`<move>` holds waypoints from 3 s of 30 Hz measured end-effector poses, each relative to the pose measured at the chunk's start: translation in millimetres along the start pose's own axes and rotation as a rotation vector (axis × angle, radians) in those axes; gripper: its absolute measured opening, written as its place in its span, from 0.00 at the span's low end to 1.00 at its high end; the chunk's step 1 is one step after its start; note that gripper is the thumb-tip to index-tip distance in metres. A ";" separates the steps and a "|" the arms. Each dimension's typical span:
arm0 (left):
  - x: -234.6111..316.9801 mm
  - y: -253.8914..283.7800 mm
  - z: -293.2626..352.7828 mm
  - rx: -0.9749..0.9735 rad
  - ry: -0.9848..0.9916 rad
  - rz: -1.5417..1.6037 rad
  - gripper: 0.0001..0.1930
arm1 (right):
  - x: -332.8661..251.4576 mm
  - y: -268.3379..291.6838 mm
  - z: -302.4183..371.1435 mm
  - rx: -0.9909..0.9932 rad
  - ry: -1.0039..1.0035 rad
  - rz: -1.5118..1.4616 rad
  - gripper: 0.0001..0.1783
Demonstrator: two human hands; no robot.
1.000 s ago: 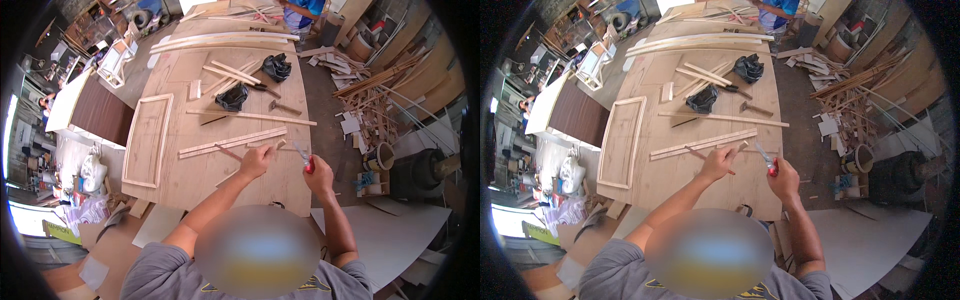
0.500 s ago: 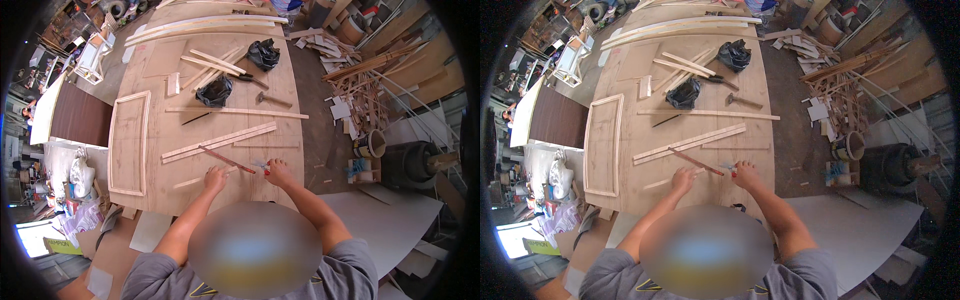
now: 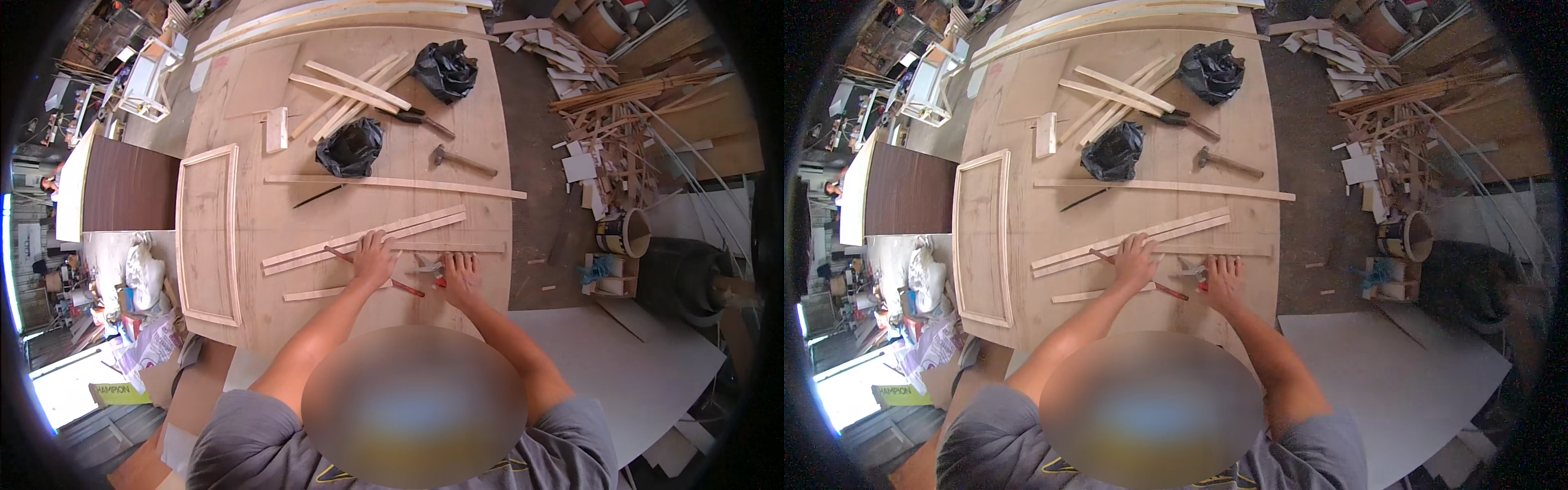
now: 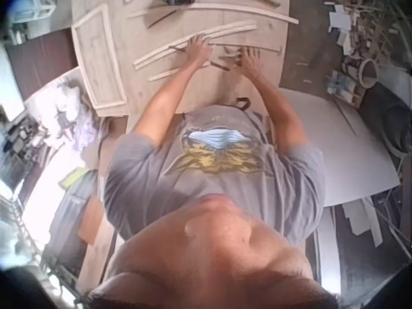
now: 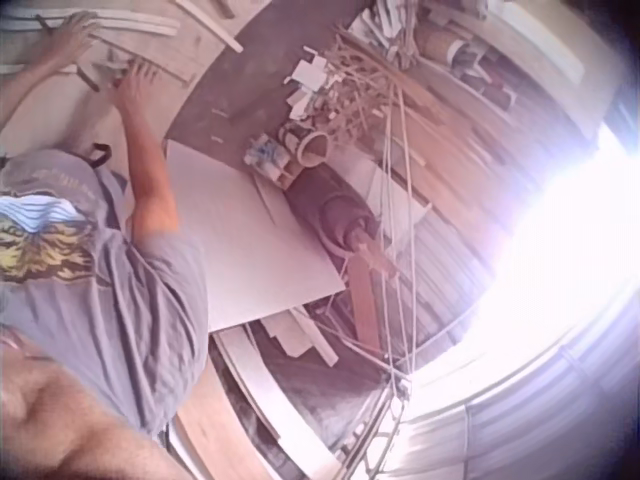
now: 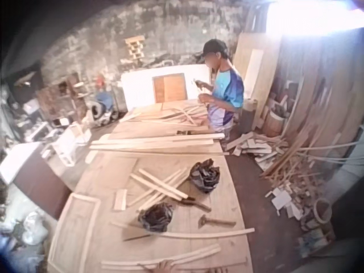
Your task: The person marks a wood piece with a pencil, cuts it with a small saw while holding it against a workbench, and then uses pliers to remove a small nail or fastener from another wood strip.
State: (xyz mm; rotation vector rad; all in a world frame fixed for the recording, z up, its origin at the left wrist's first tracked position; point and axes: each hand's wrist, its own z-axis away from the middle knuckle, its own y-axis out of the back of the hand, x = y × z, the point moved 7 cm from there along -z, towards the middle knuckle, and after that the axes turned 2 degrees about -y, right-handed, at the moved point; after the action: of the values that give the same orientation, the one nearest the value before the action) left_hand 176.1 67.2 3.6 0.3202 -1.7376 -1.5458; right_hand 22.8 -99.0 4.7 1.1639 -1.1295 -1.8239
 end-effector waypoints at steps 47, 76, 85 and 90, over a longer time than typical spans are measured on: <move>-82.9 -16.8 12.9 -0.090 0.304 0.001 0.36 | -9.3 1.9 -62.4 -0.226 0.144 -0.182 0.24; -119.8 40.4 48.9 0.009 -0.273 0.015 0.11 | -13.2 52.2 -81.9 -0.157 0.115 -0.110 0.38; -138.2 34.2 -13.6 0.084 -0.151 -0.186 0.10 | -74.8 43.6 -208.5 -0.073 0.286 -0.130 0.37; -123.2 21.8 -11.5 0.182 0.130 -0.134 0.16 | -26.9 18.0 -228.9 -0.059 0.071 -0.108 0.20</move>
State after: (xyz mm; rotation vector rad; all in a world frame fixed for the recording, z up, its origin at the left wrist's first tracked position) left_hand 272.9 142.8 -22.9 0.6269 -1.7875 -1.4274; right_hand 246.4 -151.8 -20.4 1.2672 -0.9834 -1.8687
